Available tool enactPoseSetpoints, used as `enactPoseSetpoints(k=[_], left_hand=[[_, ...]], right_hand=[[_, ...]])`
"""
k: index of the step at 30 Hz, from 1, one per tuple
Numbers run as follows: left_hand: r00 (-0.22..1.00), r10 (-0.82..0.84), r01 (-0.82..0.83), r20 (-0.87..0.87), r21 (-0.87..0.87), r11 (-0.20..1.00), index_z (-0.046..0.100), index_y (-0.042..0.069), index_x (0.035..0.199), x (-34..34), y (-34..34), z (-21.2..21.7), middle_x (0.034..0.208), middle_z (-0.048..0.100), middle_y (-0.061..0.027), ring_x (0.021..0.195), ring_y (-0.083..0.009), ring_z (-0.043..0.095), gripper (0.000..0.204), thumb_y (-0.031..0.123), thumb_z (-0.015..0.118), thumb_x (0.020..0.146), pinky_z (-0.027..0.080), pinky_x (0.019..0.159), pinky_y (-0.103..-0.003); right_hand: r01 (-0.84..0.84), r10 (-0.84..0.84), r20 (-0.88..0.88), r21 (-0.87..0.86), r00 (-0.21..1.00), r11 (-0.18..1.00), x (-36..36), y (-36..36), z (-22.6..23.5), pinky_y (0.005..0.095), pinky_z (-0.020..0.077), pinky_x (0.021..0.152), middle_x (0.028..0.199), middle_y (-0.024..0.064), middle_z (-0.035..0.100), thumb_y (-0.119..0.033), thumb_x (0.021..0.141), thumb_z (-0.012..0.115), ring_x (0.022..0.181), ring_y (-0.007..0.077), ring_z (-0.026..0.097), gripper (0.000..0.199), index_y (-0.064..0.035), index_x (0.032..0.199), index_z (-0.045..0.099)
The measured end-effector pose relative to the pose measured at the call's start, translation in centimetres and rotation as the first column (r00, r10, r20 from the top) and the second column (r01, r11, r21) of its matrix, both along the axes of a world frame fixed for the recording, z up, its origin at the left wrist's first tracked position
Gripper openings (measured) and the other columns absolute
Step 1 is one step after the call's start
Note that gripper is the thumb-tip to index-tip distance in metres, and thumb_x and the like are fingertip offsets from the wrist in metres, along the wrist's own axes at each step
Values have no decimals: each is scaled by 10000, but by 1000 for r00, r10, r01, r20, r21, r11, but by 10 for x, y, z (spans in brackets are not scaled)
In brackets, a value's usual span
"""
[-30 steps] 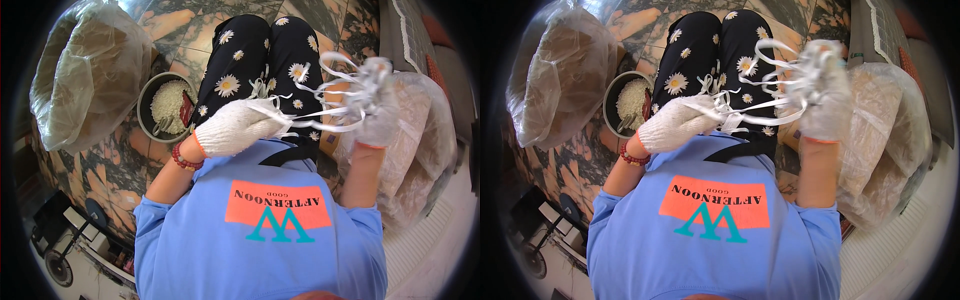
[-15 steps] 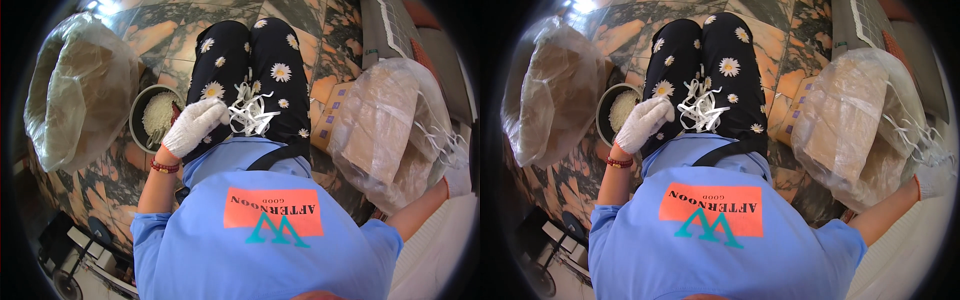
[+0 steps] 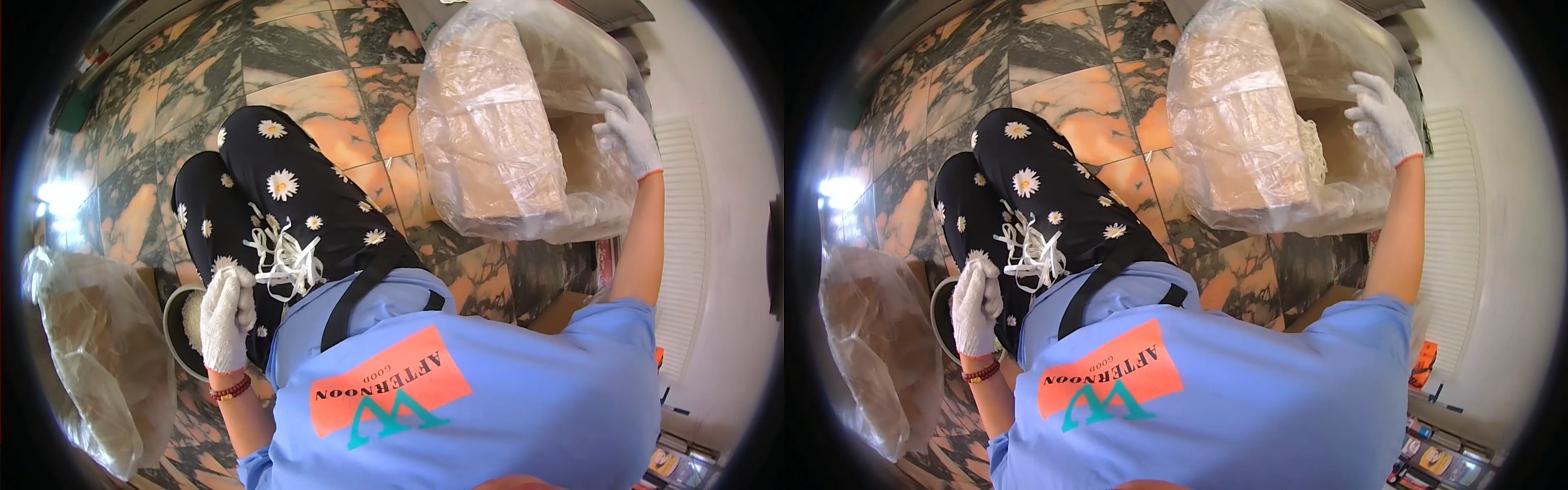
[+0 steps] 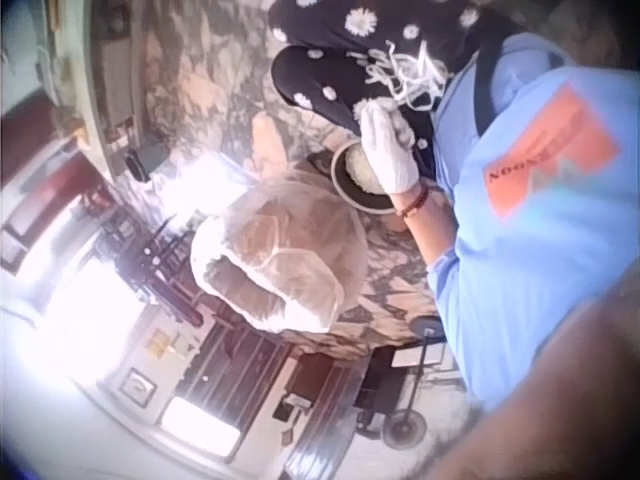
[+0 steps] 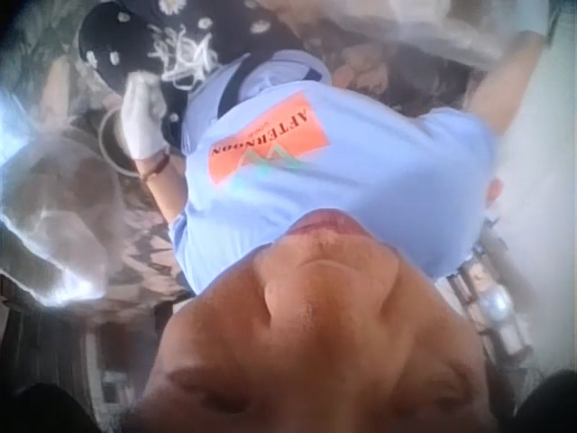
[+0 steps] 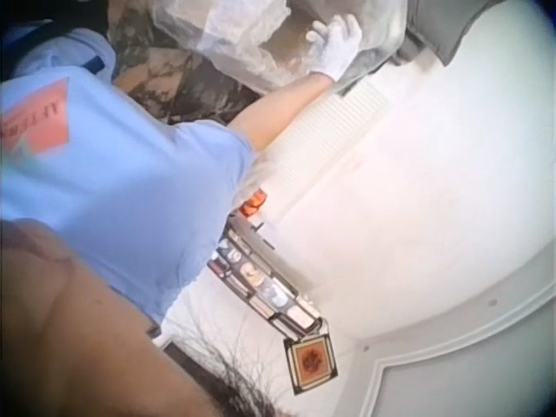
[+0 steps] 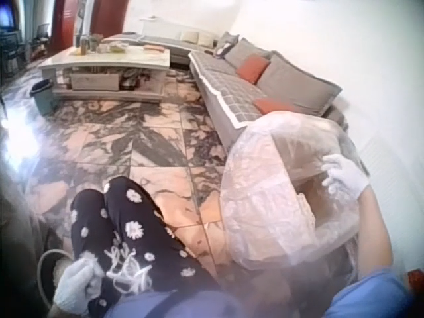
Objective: The person, wearing gloves, takes long white strips from their lap and ties them into bundles or knots, then places the finished bundles into a container.
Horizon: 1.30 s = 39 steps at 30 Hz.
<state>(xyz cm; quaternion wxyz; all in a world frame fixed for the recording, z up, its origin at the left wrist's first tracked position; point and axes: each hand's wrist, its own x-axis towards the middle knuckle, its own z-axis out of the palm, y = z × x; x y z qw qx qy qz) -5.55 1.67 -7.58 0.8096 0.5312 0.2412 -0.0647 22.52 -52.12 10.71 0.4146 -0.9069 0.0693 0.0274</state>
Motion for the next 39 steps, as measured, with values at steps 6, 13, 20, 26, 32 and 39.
enactPoseSetpoints(k=[6,13,20,26,32,39], left_hand=[[996,89,-90,-11,-69,994,596,48,1109,1,-5,6,657,346,86,494,-6,268,184,186,479,1077,205,436,-177],[943,332,-323,23,-178,930,575,19,1308,-21,22,-1,958,558,24,660,-13,385,302,92,535,1018,290,545,-147],[777,628,-601,-41,247,760,603,39,1261,-79,67,-53,962,603,-1,709,-31,456,268,63,467,1031,372,586,-174],[776,534,-213,-334,659,721,563,-20,1320,-91,85,-104,1215,661,-167,940,-224,697,398,205,574,992,558,802,-345],[862,412,135,-296,917,376,595,-35,1284,-80,79,-100,1274,631,-274,1182,-408,606,440,275,589,972,467,1021,-436],[930,346,26,-122,963,270,614,-13,1255,-56,59,-66,1230,651,-238,1139,-391,620,367,208,626,963,480,997,-430]], right_hand=[[-27,60,197,-164,979,986,4,72,-2,201,393,515,865,-18,648,-153,988,588,589,29,493,209,-99,1129,732],[-730,737,206,-126,643,672,-48,254,-114,259,534,736,915,18,690,39,879,672,848,130,669,183,-50,1031,723],[-816,967,229,-535,109,219,-88,363,-173,378,503,898,1122,57,603,-94,804,700,1109,260,587,215,-113,1018,705],[-766,980,191,-638,-58,79,-98,387,-189,415,429,997,1145,62,618,-158,785,724,1164,252,562,295,-92,1070,684],[-812,941,334,-533,56,237,-112,401,-196,429,450,920,947,49,623,-217,789,753,978,251,613,265,-114,1020,672],[-814,977,125,-541,172,213,-126,407,-205,393,500,814,798,56,616,-211,807,733,843,256,623,134,-98,874,707]])
